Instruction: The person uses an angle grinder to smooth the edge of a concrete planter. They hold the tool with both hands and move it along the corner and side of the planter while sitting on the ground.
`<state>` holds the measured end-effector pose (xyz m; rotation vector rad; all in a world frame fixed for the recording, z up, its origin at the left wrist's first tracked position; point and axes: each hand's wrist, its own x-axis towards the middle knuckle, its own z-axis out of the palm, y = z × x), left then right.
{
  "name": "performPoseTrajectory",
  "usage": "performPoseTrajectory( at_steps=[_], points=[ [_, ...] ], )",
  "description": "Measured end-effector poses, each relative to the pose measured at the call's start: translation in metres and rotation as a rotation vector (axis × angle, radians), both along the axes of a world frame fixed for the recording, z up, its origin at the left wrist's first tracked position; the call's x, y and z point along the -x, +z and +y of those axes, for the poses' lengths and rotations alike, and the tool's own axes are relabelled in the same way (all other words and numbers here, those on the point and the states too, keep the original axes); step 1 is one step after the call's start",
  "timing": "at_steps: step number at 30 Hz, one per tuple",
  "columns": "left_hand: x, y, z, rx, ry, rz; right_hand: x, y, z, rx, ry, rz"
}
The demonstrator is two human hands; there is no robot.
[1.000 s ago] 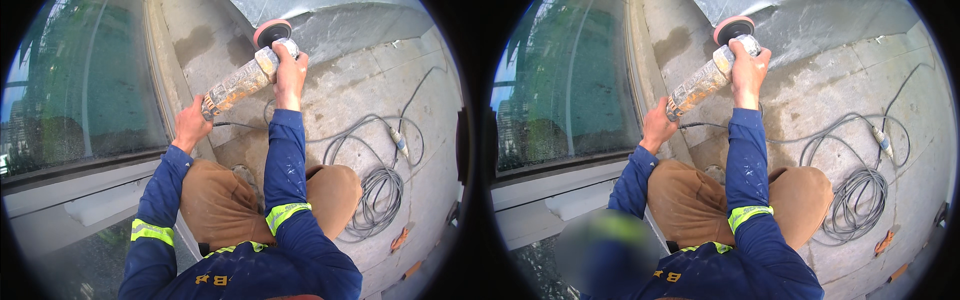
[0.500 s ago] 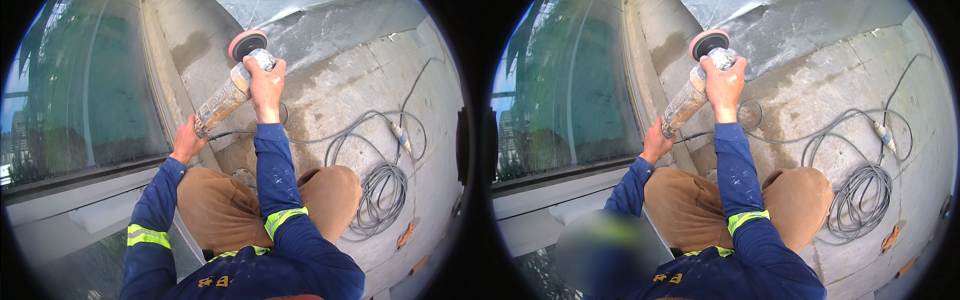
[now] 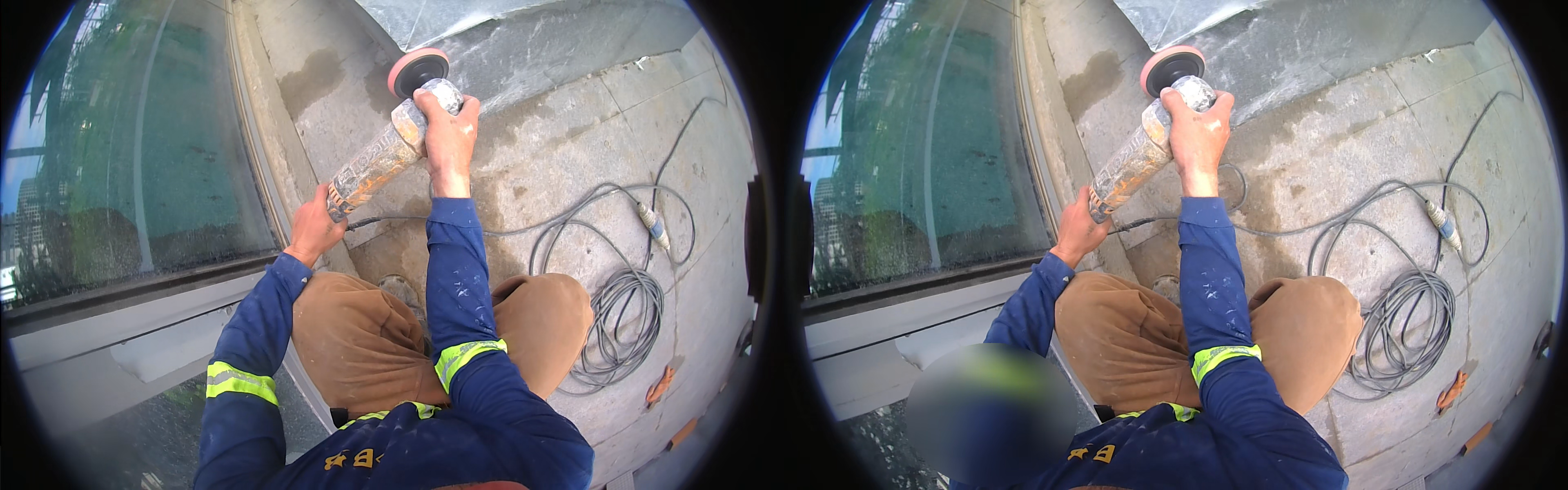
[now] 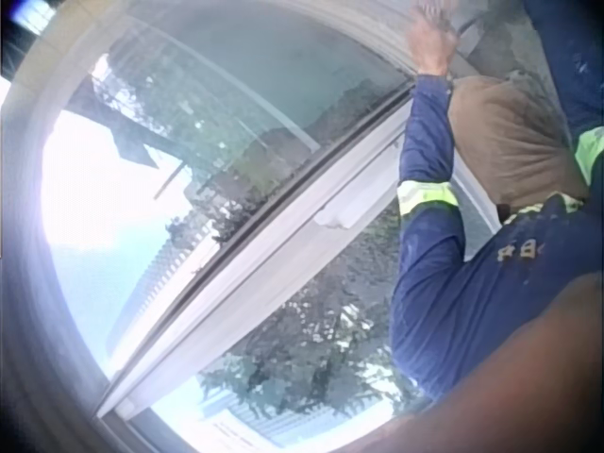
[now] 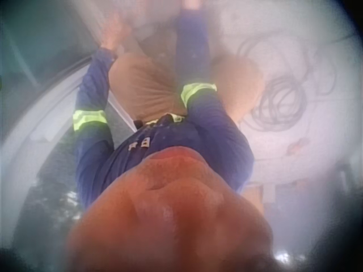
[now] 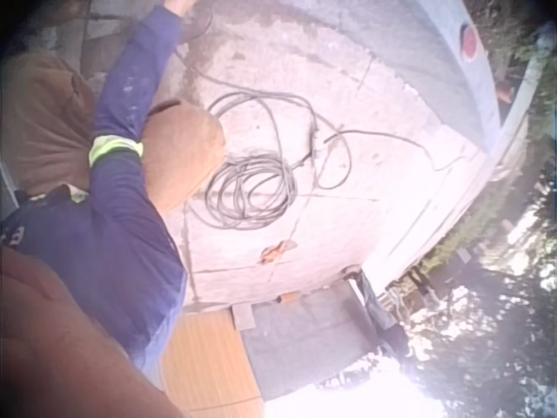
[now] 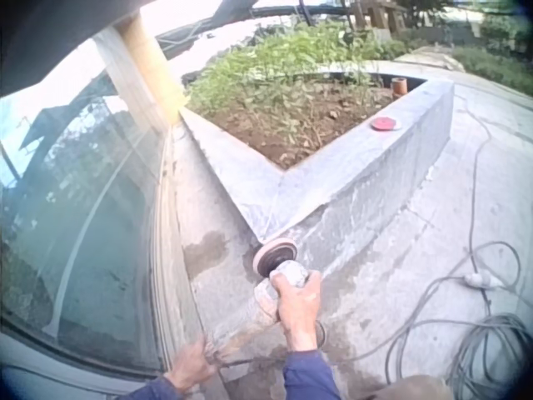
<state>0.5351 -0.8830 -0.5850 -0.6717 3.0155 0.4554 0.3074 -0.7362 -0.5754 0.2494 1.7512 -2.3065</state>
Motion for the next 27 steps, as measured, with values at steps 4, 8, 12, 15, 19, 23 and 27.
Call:
performPoseTrajectory(
  at_steps=[4,8,12,15,19,23,27],
  points=[
    [-0.001,0.002,0.003,0.001,0.007,0.07,0.001,0.004,0.002,0.044,0.012,-0.008],
    [0.006,0.011,0.011,0.036,0.031,-0.044,0.003,-0.004,0.006,0.068,-0.021,-0.057],
    [0.001,0.005,0.006,0.013,0.037,0.017,0.001,0.0,-0.001,-0.048,-0.003,0.025],
    [0.001,0.009,0.008,0.023,0.028,0.052,0.001,0.018,0.007,0.026,0.013,0.004],
    [0.006,0.01,0.011,0.015,0.041,-0.01,0.007,0.002,0.007,-0.006,-0.014,-0.033],
    [-0.004,0.007,0.005,0.001,0.04,0.028,-0.003,0.008,0.001,-0.035,0.017,-0.004],
    [0.003,0.008,0.012,0.03,0.044,0.026,0.007,0.009,0.008,0.026,0.014,-0.045]
  ],
)
